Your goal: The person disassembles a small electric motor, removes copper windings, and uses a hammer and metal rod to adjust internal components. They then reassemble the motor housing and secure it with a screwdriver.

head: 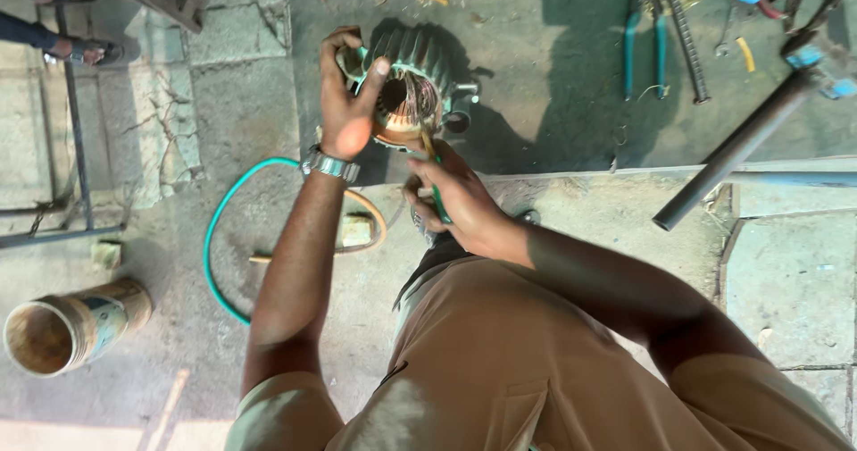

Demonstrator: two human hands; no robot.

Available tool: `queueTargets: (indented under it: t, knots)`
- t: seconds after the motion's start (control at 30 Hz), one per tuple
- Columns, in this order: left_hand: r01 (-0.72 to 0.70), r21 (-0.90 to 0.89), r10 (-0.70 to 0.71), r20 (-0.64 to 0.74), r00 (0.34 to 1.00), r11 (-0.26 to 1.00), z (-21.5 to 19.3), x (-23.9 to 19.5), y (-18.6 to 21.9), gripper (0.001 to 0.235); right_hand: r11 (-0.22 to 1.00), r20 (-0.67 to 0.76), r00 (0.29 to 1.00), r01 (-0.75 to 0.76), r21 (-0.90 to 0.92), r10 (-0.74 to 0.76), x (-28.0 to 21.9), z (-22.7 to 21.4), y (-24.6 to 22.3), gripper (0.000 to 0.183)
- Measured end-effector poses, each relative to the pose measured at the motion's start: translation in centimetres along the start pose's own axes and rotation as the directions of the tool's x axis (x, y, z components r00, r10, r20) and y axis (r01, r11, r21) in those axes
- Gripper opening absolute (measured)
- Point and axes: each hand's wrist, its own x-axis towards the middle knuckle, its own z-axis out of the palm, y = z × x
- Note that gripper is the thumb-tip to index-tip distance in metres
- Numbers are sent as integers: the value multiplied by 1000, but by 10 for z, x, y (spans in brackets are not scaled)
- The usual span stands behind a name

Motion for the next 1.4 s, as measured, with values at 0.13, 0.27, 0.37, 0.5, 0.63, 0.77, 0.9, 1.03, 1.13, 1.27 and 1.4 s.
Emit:
queueTargets:
  t: [0.13, 0.27, 0.37, 0.5, 0.63, 0.77, 0.9, 1.03, 1.13, 1.27, 1.4]
  knots:
    - [-157, 211, 125, 154, 980, 965, -17, 5, -9, 47, 870, -36, 935, 313, -380, -353, -27, -32, -8, 51]
    - [-139, -109, 145, 45, 988, 984, -3, 9, -16, 43, 322, 285, 577, 726, -607, -765, -31, -41, -12, 29]
    - [-80, -196, 88, 33, 996, 977, 9, 2, -14, 44, 116, 387, 531, 687, -717, -754, -26, -33, -20, 12]
    - [-47, -19, 47, -6, 999, 999, 18, -6, -3, 42, -228, 605, 274, 750, -621, -748, -16, -24, -37, 10]
    - [-84, 104, 92, -72, 993, 991, 33, 9, 11, 40, -76, 700, 232, 922, -379, -676, -3, -32, -57, 12]
    - [-56, 158, 77, -125, 989, 986, 40, 5, 24, 40, 229, 590, 377, 922, -313, -714, 4, -35, -50, 32]
    - [-51, 174, 80, -160, 984, 983, 47, -5, 37, 39, 141, 586, 318, 934, -328, -745, 3, -28, -36, 31]
    - [-105, 227, 142, -153, 978, 968, 58, -6, 47, 43, 0, 650, 213, 950, -311, -730, 12, -22, -21, 31]
    - [-152, 294, 193, -117, 974, 944, 64, -3, 50, 47, -78, 687, 168, 947, -313, -707, 18, -22, -10, 28]
    - [-176, 278, 195, -43, 980, 944, 57, -4, 50, 53, 34, 643, 232, 952, -305, -730, -6, -33, -29, 29]
    - [-207, 276, 217, -5, 976, 939, 52, -4, 43, 59, 179, 220, 185, 983, -43, -958, -67, -55, -84, 11]
